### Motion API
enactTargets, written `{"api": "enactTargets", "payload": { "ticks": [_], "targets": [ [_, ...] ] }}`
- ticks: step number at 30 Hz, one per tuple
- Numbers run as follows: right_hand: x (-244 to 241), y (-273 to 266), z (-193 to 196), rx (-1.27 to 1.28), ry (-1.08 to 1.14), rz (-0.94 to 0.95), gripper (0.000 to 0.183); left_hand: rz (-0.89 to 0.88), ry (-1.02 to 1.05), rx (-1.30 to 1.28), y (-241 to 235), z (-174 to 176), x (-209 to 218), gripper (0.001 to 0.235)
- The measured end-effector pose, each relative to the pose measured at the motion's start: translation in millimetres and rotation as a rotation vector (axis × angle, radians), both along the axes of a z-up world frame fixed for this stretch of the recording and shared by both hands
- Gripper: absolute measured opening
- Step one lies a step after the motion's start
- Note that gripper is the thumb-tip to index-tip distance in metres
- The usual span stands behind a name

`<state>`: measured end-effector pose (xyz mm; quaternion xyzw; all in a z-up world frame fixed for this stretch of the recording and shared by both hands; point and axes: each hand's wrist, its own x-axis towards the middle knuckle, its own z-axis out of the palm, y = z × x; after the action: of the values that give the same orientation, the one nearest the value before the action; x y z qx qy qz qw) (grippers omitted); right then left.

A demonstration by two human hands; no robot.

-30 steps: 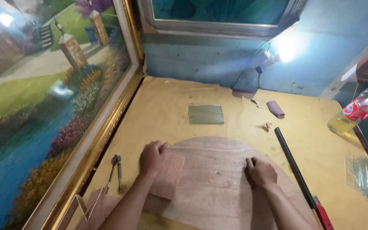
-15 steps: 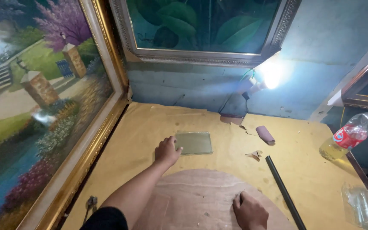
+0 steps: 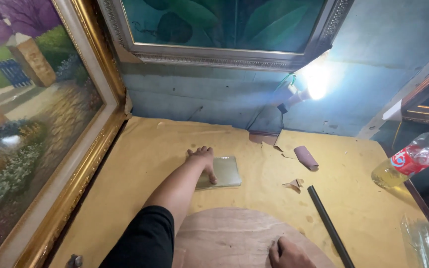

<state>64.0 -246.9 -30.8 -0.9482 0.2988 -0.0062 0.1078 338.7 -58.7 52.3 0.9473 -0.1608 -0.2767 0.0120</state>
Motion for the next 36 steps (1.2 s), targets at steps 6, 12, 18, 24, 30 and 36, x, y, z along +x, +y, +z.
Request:
{"api": "enactTargets", "payload": {
  "ticks": [6, 12, 18, 24, 30, 36],
  "targets": [
    [0, 12, 14, -0.017, 0.115, -0.092, 0.028, 0.052, 0.050, 0.068, -4, 12, -4, 0.127],
    [2, 5, 1, -0.064, 0.148, -0.083, 0.028, 0.078, 0.085, 0.116, -9, 12, -1, 0.123],
    [2, 8, 22, 0.019, 0.219, -0.066, 0.029, 0.219, 0.124, 0.015, -12, 18, -13, 0.116],
    [31, 18, 50, 0.620, -0.112, -0.198, 0.035, 0.341, 0.059, -0.031, -10, 1, -24, 0.112],
    [108, 63, 50, 1.745, -0.508, -0.747, 0.033, 0.591, 0.034, -0.208, -3, 0, -38, 0.073],
    [141, 89, 58, 1.721, -0.390, -0.646, 0.023, 0.592, 0.011, -0.223, 6, 17, -58, 0.051]
  ]
}}
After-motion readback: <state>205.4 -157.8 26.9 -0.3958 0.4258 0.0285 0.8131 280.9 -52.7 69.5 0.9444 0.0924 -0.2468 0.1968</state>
